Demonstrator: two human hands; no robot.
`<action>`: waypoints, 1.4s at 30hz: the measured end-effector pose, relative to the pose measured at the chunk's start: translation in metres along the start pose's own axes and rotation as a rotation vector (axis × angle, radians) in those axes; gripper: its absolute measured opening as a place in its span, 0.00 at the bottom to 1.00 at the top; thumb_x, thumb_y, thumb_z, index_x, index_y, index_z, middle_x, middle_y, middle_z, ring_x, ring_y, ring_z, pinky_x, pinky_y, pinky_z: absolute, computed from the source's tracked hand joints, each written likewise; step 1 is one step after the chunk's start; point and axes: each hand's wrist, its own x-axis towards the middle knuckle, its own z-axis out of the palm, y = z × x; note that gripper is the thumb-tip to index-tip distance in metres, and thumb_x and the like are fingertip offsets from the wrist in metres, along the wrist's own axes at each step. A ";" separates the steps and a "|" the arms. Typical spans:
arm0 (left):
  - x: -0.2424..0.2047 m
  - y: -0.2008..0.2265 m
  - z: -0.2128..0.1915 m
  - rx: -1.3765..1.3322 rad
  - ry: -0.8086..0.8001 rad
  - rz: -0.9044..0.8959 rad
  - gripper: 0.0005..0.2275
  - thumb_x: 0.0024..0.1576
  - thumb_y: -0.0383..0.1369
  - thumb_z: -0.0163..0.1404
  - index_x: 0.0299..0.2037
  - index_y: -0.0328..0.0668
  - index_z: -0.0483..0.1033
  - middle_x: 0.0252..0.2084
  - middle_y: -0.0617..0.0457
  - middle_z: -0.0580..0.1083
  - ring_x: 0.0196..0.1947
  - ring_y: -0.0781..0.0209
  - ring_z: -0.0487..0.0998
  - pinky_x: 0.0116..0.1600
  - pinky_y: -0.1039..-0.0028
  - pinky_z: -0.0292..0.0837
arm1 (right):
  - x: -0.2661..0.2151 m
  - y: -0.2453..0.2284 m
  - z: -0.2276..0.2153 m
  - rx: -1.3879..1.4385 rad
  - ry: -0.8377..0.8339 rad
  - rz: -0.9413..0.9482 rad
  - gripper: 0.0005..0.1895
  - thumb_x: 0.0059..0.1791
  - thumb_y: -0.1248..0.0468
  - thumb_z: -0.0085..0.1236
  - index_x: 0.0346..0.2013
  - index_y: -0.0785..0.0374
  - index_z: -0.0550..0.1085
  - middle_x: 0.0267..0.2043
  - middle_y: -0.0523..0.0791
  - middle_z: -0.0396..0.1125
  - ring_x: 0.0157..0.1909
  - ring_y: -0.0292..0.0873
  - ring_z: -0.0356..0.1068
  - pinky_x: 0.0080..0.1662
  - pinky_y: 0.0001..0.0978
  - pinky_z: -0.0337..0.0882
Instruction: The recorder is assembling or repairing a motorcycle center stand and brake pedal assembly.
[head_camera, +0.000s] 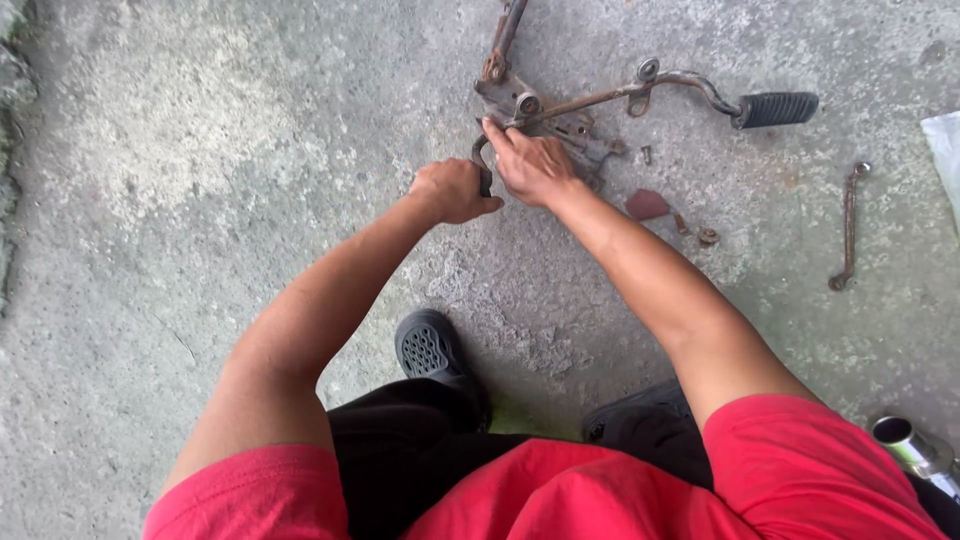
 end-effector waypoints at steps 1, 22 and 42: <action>-0.003 0.005 0.007 0.029 0.014 0.002 0.22 0.54 0.57 0.54 0.35 0.45 0.81 0.34 0.47 0.80 0.36 0.54 0.82 0.44 0.61 0.78 | 0.002 0.003 0.007 -0.163 0.033 -0.110 0.31 0.56 0.60 0.46 0.75 0.58 0.55 0.41 0.50 0.71 0.26 0.48 0.69 0.28 0.46 0.72; 0.000 0.003 0.008 0.103 -0.031 -0.023 0.21 0.59 0.54 0.51 0.42 0.45 0.81 0.41 0.49 0.79 0.42 0.54 0.82 0.52 0.60 0.79 | 0.015 -0.015 -0.012 -0.431 -0.188 -0.055 0.32 0.54 0.71 0.34 0.74 0.73 0.47 0.25 0.55 0.72 0.21 0.47 0.72 0.23 0.40 0.72; -0.001 0.000 -0.011 0.094 -0.079 -0.001 0.20 0.59 0.55 0.51 0.41 0.46 0.81 0.43 0.48 0.80 0.45 0.54 0.82 0.56 0.61 0.75 | 0.022 -0.030 -0.025 -0.305 -0.383 0.079 0.31 0.56 0.72 0.27 0.75 0.75 0.44 0.31 0.62 0.73 0.25 0.55 0.75 0.27 0.50 0.75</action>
